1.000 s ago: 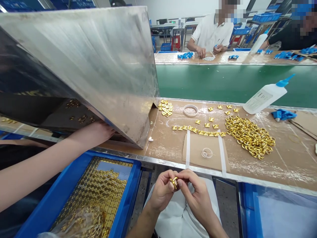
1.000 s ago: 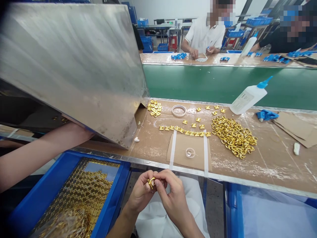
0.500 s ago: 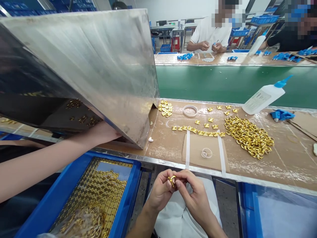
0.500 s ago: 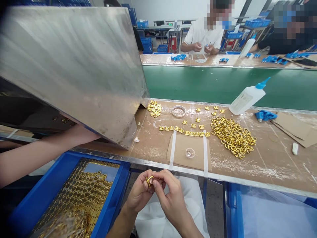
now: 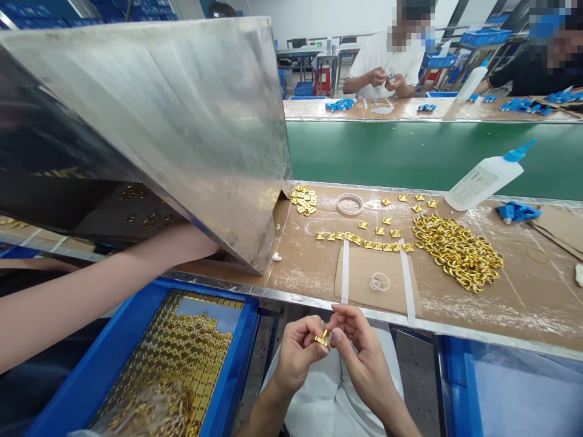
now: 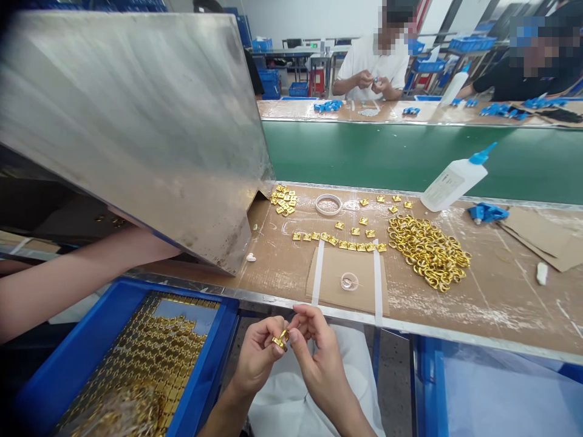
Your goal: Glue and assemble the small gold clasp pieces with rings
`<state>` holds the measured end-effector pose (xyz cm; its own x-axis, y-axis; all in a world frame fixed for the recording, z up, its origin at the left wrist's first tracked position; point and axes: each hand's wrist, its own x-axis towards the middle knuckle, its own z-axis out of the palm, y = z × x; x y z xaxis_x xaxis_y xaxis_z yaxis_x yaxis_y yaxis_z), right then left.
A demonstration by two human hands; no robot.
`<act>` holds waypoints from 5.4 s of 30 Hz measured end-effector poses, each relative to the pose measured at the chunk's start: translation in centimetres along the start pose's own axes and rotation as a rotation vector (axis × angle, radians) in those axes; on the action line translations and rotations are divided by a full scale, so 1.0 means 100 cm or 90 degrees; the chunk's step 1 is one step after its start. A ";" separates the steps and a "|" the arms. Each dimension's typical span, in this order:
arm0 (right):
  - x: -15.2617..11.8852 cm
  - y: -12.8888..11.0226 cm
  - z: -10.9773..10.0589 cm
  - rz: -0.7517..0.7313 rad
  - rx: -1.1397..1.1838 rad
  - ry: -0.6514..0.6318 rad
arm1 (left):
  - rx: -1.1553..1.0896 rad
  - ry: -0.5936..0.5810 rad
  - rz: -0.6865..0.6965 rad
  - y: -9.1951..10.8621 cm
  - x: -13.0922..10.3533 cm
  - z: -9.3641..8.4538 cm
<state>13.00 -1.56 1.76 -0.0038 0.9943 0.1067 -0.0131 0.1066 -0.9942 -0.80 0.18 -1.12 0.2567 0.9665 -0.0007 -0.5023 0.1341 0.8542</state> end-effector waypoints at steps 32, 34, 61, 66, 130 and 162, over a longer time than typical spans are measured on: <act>0.000 0.000 0.001 -0.096 -0.064 -0.035 | 0.314 0.067 0.139 0.011 -0.006 -0.005; 0.000 0.001 0.001 -0.100 -0.066 -0.037 | 0.313 0.069 0.143 0.012 -0.005 -0.005; -0.001 0.011 0.007 0.055 0.155 -0.037 | 0.493 0.051 0.327 0.018 -0.002 0.002; -0.002 0.010 0.006 0.067 0.176 -0.046 | 0.474 0.043 0.307 0.016 -0.003 0.002; -0.004 0.016 0.003 0.120 0.196 -0.028 | 0.510 0.008 0.291 0.017 0.006 0.005; 0.003 0.019 0.016 0.132 0.128 -0.033 | 0.501 0.045 0.266 0.016 0.007 -0.012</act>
<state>11.41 -1.06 -0.07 -0.0778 0.9926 -0.0935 -0.2042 -0.1077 -0.9730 -2.45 1.31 -0.36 0.1147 0.9176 0.3805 0.1754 -0.3957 0.9015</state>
